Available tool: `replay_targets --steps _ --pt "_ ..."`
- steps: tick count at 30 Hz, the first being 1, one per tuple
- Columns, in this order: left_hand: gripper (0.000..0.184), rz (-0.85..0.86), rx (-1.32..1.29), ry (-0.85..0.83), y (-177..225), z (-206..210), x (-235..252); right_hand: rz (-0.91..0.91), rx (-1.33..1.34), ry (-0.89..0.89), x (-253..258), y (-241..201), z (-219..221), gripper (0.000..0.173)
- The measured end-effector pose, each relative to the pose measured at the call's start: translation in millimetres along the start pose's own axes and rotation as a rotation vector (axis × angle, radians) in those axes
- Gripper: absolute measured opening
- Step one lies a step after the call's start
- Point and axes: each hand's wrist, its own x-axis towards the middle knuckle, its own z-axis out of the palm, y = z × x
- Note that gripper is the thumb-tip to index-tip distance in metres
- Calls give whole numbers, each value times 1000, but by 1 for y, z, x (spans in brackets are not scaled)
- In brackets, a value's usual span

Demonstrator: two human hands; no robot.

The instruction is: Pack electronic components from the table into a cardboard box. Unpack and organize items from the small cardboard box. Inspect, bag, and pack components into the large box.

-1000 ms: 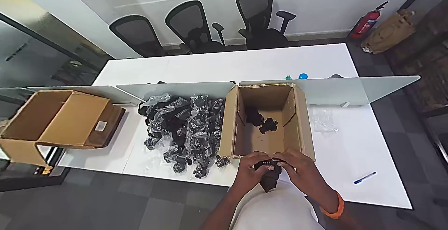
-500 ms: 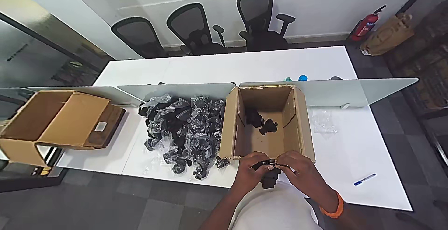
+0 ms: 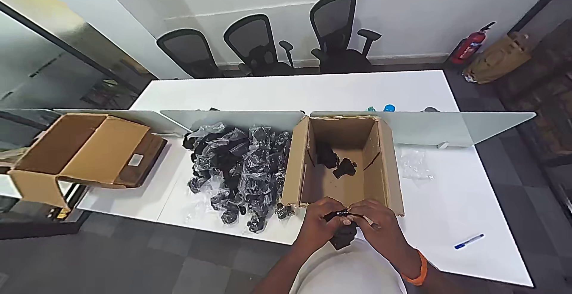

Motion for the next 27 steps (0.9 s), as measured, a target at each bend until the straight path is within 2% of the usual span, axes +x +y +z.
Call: replay_targets --steps 2,6,13,17,20,22,27 --pt "25 23 -13 17 4 0 1 41 111 116 -7 -2 11 14" --pt "27 19 -30 42 8 0 0 109 465 297 -17 -12 33 34" --pt "22 -6 -36 89 9 -14 -17 -51 478 34 -14 -13 39 48" --pt "19 42 -11 35 8 -25 -21 -21 442 25 -13 -11 47 44" --pt "15 65 -7 13 5 -32 -24 40 371 74 -11 -18 60 24" --pt "12 49 -2 14 3 -41 -28 54 315 72 -8 -20 67 18" --pt "12 -16 -59 -12 -2 -76 -40 -20 178 -122 3 -25 75 31"
